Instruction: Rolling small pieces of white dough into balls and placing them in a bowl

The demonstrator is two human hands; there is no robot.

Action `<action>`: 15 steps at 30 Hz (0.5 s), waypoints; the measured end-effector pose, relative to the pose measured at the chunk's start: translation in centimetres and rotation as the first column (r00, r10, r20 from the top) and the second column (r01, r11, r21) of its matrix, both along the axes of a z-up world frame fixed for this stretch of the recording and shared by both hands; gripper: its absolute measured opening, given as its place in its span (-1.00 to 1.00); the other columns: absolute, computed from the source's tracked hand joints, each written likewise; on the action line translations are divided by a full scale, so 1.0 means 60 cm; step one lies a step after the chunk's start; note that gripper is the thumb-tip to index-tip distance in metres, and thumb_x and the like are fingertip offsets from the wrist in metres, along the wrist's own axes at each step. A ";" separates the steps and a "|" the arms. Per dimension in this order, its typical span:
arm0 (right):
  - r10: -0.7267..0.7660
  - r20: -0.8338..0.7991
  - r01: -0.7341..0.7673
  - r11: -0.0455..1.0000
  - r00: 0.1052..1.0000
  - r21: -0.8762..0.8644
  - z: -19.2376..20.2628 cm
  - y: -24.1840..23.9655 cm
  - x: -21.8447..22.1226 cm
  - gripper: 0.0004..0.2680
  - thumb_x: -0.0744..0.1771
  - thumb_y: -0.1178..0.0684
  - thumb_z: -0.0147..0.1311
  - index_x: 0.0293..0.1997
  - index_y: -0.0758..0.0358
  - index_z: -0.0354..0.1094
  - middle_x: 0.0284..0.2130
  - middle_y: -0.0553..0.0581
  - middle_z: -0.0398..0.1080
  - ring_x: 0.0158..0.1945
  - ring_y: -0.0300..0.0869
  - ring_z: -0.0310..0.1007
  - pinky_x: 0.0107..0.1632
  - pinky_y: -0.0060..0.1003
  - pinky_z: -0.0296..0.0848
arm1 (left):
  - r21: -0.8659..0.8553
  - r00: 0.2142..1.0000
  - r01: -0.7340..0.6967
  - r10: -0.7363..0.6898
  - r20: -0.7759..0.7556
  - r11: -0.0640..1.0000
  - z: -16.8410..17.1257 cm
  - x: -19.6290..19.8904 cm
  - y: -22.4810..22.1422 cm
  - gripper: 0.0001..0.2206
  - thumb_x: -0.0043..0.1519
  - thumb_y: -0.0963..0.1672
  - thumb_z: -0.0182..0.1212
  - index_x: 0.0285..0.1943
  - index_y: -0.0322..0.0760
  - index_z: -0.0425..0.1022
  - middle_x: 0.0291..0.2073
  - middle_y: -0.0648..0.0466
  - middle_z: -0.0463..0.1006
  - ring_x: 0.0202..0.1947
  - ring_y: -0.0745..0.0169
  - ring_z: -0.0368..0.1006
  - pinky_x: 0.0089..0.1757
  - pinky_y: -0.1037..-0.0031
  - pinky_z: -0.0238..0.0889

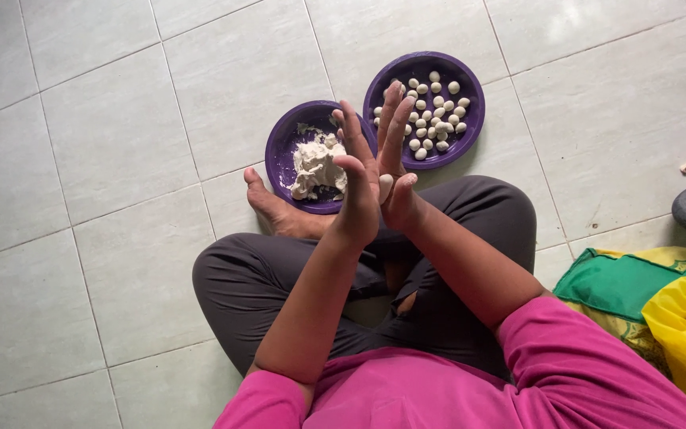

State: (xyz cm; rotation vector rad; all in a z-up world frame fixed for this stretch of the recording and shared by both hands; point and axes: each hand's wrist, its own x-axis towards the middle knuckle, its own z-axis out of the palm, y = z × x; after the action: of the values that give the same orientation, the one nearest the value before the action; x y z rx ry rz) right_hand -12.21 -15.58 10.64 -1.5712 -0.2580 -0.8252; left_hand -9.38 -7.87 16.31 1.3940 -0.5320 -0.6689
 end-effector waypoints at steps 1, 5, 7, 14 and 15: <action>0.006 -0.012 -0.006 1.000 1.000 0.006 -0.001 0.001 -0.002 -0.32 0.40 -0.48 -0.60 0.60 0.26 -0.53 0.58 0.28 -0.56 0.64 0.09 -0.69 0.59 0.11 -0.70 | 0.009 0.995 -0.009 0.008 0.104 1.000 -0.007 0.003 -0.002 -0.12 0.17 0.37 -0.88 0.62 0.04 -0.65 0.56 -0.19 -0.76 0.49 -0.34 -0.93 0.36 -0.02 -0.96; 0.021 -0.025 -0.020 1.000 0.999 0.022 -0.002 -0.002 0.004 -0.31 0.40 -0.48 -0.60 0.60 0.29 -0.53 0.57 0.29 -0.55 0.64 0.10 -0.68 0.59 0.10 -0.71 | 0.060 0.932 -0.168 0.138 0.336 0.984 -0.125 0.039 -0.016 -0.12 0.28 0.36 -0.75 0.65 -0.10 -0.59 0.53 -0.39 -0.68 0.46 -0.58 -0.84 0.34 -0.18 -0.91; 0.022 -0.036 -0.021 0.999 0.999 0.029 -0.004 -0.001 0.003 -0.30 0.39 -0.48 -0.60 0.60 0.29 -0.53 0.57 0.29 -0.55 0.64 0.10 -0.68 0.59 0.10 -0.71 | 0.081 0.917 -0.179 0.136 0.375 0.981 -0.084 0.029 -0.014 -0.07 0.22 0.38 -0.77 0.65 -0.09 -0.60 0.54 -0.37 -0.69 0.48 -0.57 -0.84 0.35 -0.18 -0.89; 0.045 -0.086 -0.041 0.998 0.995 0.051 -0.009 0.000 0.004 -0.29 0.39 -0.49 -0.60 0.59 0.34 -0.52 0.57 0.31 -0.53 0.64 0.12 -0.67 0.59 0.09 -0.71 | 0.144 0.913 -0.266 0.201 0.355 0.953 -0.092 0.043 -0.004 -0.05 0.18 0.39 -0.80 0.65 -0.08 -0.58 0.54 -0.34 -0.70 0.47 -0.62 -0.83 0.33 -0.25 -0.85; 0.047 -0.086 -0.042 0.998 0.995 0.054 -0.010 0.001 0.003 -0.29 0.39 -0.49 -0.60 0.59 0.34 -0.52 0.57 0.31 -0.53 0.64 0.12 -0.67 0.59 0.09 -0.71 | 0.147 0.913 -0.267 0.202 0.354 0.952 -0.078 0.035 -0.003 -0.05 0.18 0.39 -0.80 0.65 -0.08 -0.58 0.54 -0.34 -0.70 0.47 -0.62 -0.83 0.33 -0.25 -0.85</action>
State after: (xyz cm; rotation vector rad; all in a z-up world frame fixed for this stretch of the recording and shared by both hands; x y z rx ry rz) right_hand -12.03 -15.53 10.06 -1.5436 -0.2059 -0.7211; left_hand -7.25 -8.05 11.65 1.7390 -0.5648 -0.2899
